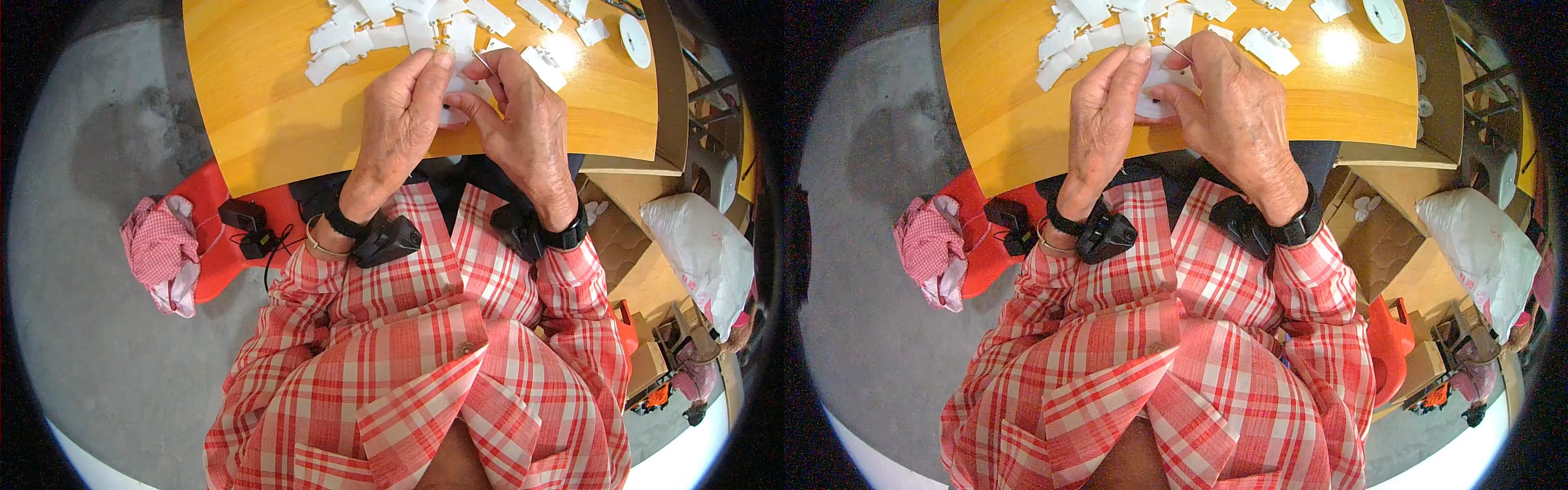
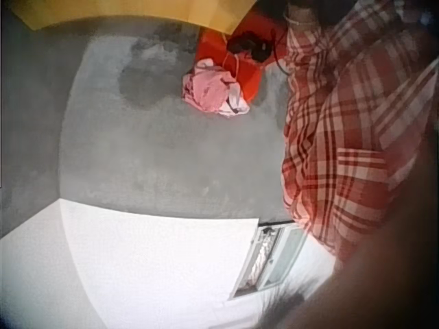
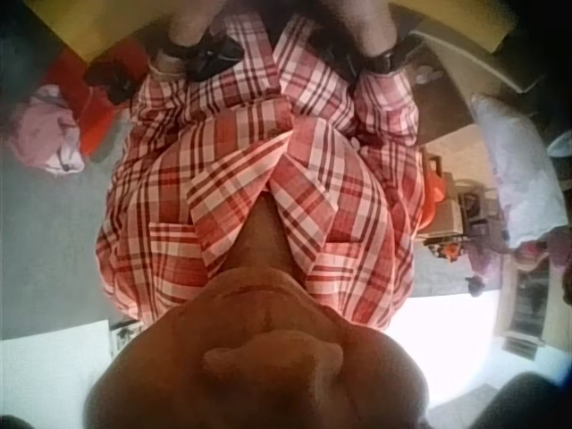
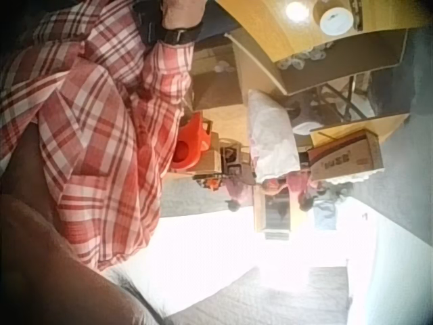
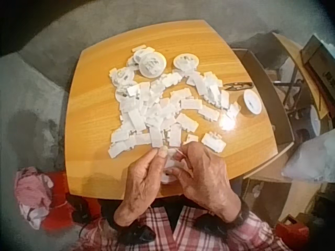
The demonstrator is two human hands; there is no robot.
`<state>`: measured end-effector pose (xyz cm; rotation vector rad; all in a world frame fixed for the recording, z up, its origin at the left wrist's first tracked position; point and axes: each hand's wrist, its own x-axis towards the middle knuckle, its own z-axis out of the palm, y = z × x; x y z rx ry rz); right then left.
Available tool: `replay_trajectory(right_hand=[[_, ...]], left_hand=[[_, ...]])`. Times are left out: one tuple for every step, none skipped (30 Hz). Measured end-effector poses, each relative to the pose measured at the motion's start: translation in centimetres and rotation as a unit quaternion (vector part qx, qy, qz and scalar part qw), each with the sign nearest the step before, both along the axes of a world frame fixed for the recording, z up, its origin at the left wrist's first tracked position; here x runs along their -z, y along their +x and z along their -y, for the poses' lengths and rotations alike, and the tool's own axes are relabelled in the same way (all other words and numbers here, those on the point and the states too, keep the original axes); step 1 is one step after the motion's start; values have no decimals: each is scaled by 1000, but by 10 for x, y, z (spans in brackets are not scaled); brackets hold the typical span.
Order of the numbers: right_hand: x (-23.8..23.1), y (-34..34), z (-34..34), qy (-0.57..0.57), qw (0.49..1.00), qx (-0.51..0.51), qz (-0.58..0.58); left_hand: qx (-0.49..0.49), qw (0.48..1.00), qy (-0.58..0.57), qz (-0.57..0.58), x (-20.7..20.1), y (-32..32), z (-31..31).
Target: The person is manually assembling small plastic parts by inserting thin white strips into circular plastic bases.
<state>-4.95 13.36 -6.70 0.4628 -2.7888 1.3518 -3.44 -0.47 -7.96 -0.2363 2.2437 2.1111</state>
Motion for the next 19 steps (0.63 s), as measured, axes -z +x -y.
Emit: replay_trajectory(right_hand=[[0, 0, 0, -1, 1000, 1, 9], [0, 0, 0, -1, 1000, 2, 19], [1, 0, 0, -1, 1000, 3, 19], [2, 0, 0, -24, 1000, 6, 19], [3, 0, 0, -48, 999, 9, 20], [5, -1, -2, -48, 999, 8, 20], [6, -2, -7, -103, 992, 44, 51], [7, -2, -10, -158, 981, 81, 82], [6, -2, -13, -158, 981, 81, 82], [6, 0, -15, -183, 975, 75, 99], [6, 1, -17, -208, 968, 70, 117], [10, 1, -19, -210, 969, 51, 116], [10, 3, -18, -211, 969, 50, 116], [10, 6, -16, -217, 967, 53, 119], [10, 8, -15, -224, 965, 56, 121], [10, 8, -15, -224, 965, 57, 121], [11, 9, -15, -243, 959, 57, 133], [11, 9, -16, -262, 952, 57, 146], [12, 10, -16, -240, 961, 56, 128]], left_hand=[[10, 1000, -8, -5, 2, -1, 2], [20, 1000, -16, -10, 2, -1, 4], [21, 1000, -15, -10, 2, -2, 4], [17, 998, 55, 10, 2, -4, 5], [13, 992, 125, 29, 1, -5, 6], [12, 992, 124, 29, -2, -5, 7], [26, 985, 159, 53, -7, -5, 9], [40, 977, 194, 78, -10, -6, 11], [41, 977, 194, 77, -10, -6, 12], [45, 972, 213, 84, -10, -6, 13], [50, 967, 232, 91, -10, -7, 13], [50, 967, 232, 91, -10, -7, 11], [36, 968, 235, 77, -11, -6, 9], [22, 969, 237, 63, -11, -6, 8], [21, 969, 237, 63, -11, -6, 8], [23, 968, 242, 57, -10, -7, 8], [24, 967, 248, 51, -10, -7, 7], [21, 968, 247, 47, -9, -7, 7], [17, 968, 246, 43, -9, -7, 6]])
